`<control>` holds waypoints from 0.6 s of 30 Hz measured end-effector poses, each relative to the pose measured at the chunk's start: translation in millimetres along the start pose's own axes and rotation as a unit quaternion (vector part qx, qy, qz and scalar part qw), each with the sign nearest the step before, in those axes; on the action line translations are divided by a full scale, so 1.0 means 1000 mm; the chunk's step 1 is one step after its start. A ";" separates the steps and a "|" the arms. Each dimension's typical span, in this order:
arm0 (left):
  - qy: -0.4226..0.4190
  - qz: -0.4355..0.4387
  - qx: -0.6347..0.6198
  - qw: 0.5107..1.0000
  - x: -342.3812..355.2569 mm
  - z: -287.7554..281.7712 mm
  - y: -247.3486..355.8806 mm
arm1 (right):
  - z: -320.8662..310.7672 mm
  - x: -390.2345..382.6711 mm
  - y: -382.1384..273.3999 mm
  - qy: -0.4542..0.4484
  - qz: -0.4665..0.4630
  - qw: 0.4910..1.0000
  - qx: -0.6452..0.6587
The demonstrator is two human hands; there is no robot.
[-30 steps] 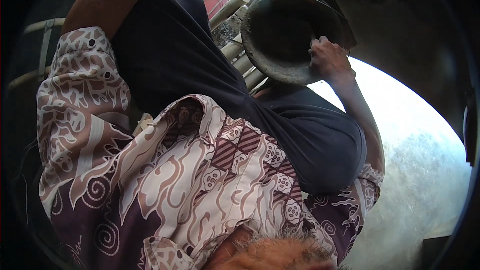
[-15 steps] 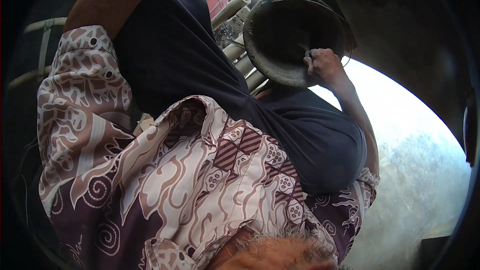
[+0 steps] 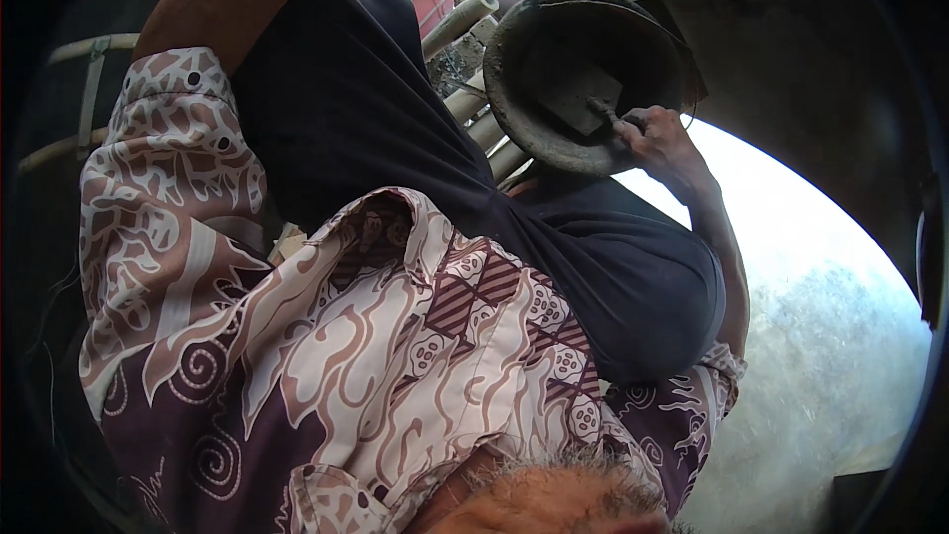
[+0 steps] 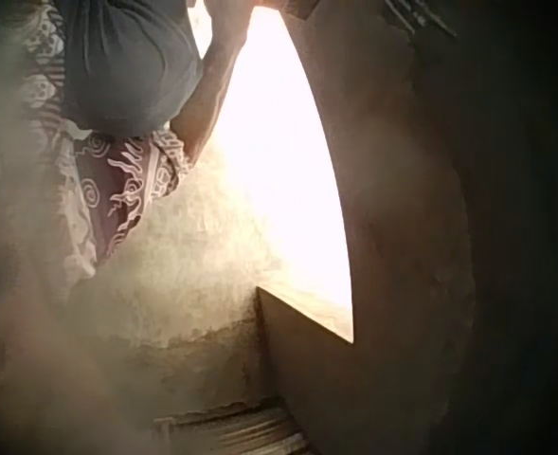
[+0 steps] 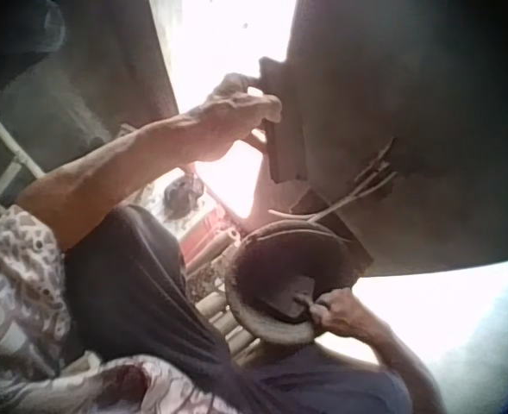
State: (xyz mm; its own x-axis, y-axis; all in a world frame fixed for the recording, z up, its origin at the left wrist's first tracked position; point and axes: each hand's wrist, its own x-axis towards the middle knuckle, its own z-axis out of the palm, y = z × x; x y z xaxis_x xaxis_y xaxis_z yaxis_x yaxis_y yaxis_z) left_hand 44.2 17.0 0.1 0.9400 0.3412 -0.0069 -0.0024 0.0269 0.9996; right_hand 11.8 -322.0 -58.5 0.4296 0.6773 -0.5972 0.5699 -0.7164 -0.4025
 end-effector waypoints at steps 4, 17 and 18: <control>-0.102 0.032 0.015 0.994 0.008 -0.009 -0.004 | -0.020 -0.010 -0.014 -0.075 0.145 0.971 0.174; -0.118 0.025 -0.015 0.993 0.003 -0.017 -0.012 | -0.004 -0.037 0.036 -0.154 0.100 0.845 0.502; -0.118 0.027 -0.014 0.993 0.005 -0.018 -0.013 | -0.005 -0.036 0.034 -0.153 0.098 0.845 0.502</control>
State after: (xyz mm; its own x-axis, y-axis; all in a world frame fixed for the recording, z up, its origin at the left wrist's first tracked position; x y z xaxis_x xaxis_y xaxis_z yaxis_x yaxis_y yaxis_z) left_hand 42.4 34.9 -13.7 0.9920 0.1133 0.0559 -0.0609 0.0419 0.9973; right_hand 19.5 -370.2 -47.3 0.1574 0.5635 -0.8110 -0.4402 -0.6951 -0.5684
